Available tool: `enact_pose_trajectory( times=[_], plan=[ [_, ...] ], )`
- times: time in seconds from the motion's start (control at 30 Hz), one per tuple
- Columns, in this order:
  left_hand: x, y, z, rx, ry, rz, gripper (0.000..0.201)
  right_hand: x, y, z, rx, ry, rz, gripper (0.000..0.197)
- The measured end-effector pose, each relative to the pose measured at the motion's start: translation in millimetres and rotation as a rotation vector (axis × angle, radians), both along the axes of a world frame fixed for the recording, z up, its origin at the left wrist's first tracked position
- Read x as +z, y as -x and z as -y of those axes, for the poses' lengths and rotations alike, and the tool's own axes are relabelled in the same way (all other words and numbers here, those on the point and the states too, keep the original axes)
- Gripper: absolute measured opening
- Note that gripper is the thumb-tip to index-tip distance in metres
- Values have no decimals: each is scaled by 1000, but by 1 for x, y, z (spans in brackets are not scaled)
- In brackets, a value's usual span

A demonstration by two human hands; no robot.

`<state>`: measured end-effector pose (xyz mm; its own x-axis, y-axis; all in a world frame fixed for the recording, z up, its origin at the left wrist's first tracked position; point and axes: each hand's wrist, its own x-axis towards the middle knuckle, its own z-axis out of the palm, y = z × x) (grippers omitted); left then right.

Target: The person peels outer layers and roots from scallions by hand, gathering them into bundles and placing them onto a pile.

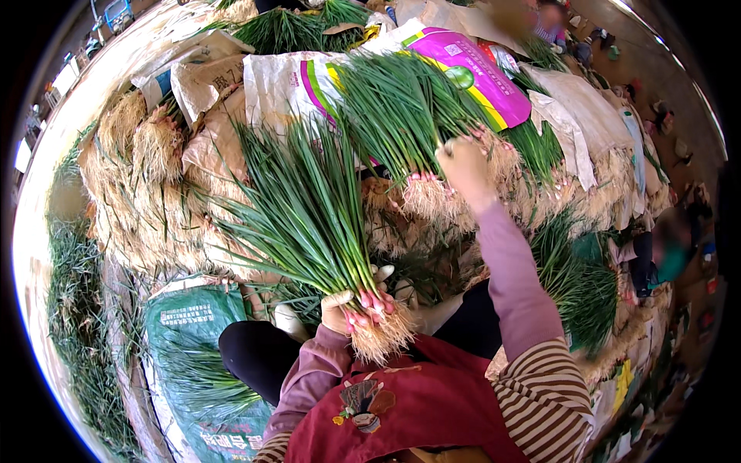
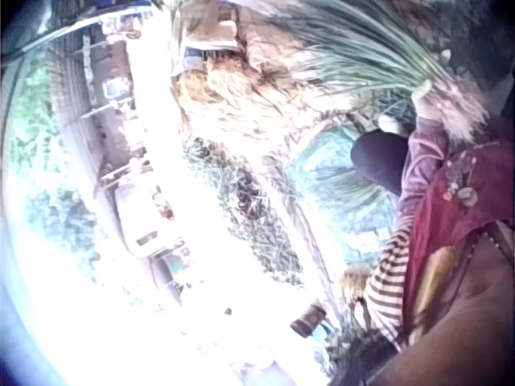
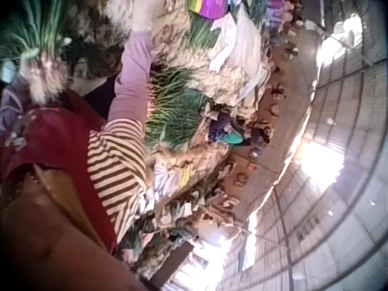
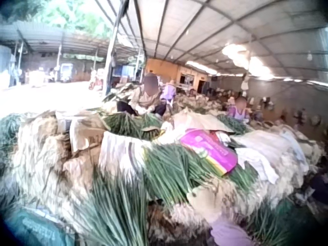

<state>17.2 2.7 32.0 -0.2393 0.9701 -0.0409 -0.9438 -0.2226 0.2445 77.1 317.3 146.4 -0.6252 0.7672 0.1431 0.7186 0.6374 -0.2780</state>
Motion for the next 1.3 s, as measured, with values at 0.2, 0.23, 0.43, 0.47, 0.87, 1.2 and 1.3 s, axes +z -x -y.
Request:
enact_pose_trajectory(
  times=[0.2, 0.23, 0.43, 0.47, 0.87, 1.2, 1.3],
  plan=[
    [-3, -2, -8, -21, -4, -6, 87, -79, -77, 140, 199, 953, -598, 26],
    [-13, 1, -7, -32, -5, -35, 86, -83, -86, 147, 282, 940, -393, 26],
    [-49, 1, 1, -105, 31, 21, 46, -85, -67, 152, 248, 928, -346, 35],
    [-44, 1, 3, -96, 17, 16, 39, -83, -55, 152, 181, 1007, -490, 36],
    [-26, -4, 4, -74, 34, 11, 62, -110, -39, 174, 91, 870, -622, 17],
    [-2, -8, 2, -70, -36, 58, 74, -84, -45, 186, -75, 1809, -753, 29],
    [2, -5, 0, -81, -96, 68, 68, -110, -25, 184, -131, 1922, -994, 27]
  ],
)
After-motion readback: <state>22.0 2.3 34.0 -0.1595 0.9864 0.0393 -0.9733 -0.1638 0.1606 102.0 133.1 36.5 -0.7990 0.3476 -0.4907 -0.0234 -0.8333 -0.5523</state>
